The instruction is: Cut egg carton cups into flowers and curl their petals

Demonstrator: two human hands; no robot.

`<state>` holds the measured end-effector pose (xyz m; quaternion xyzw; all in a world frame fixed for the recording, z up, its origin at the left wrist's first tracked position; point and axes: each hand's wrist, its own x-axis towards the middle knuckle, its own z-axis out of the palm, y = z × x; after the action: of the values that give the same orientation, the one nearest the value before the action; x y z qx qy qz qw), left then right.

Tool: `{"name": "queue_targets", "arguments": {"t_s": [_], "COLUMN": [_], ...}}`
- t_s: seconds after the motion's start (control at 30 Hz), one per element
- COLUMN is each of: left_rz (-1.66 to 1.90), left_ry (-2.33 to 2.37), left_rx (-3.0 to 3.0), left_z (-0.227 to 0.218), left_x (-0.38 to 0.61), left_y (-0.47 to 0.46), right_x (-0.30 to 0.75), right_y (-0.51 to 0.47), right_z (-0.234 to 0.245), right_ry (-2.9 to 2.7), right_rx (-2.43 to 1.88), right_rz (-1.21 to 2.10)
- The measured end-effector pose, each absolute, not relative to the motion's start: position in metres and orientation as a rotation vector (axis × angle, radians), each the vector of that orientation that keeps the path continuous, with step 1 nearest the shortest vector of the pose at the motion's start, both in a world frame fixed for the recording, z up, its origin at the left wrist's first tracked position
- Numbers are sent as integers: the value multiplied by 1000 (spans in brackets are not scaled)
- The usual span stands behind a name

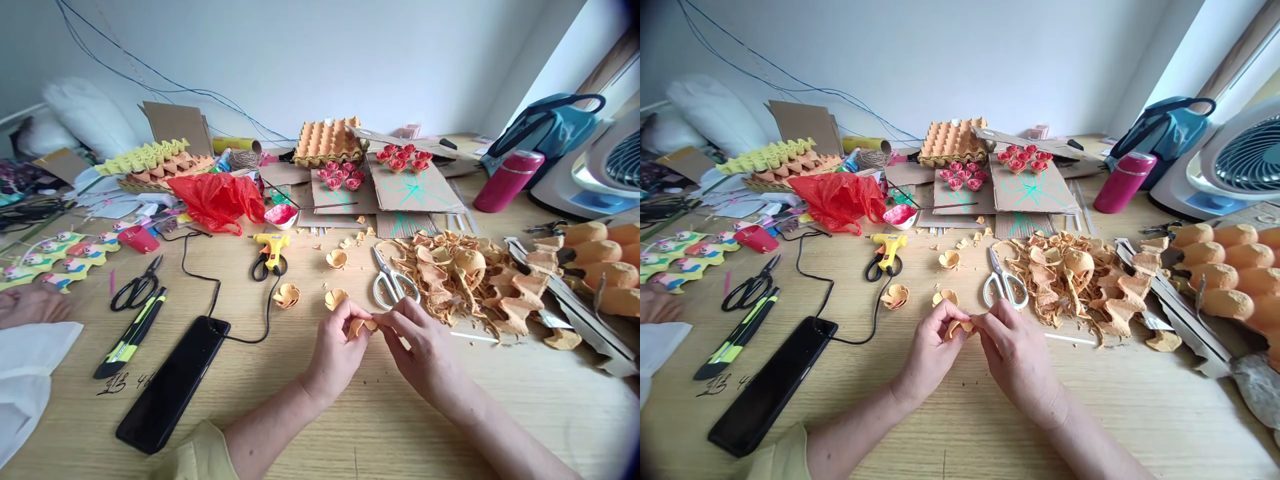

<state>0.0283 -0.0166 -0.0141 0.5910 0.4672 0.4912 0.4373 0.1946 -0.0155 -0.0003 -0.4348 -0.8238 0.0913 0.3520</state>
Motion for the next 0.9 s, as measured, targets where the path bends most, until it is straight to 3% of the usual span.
{"name": "queue_targets", "arguments": {"t_s": [0.53, 0.9], "left_rz": [1126, 1206], "left_ry": [1294, 1342], "left_rx": [1737, 1608], "left_z": [-9, -12], "left_x": [21, 22], "left_y": [-13, -12], "right_x": [197, 196], "right_y": [-12, -15], "right_z": [-2, 3], "right_ry": [-2167, -2005], "right_rx": [-1173, -1176], "right_rz": [169, 460]}}
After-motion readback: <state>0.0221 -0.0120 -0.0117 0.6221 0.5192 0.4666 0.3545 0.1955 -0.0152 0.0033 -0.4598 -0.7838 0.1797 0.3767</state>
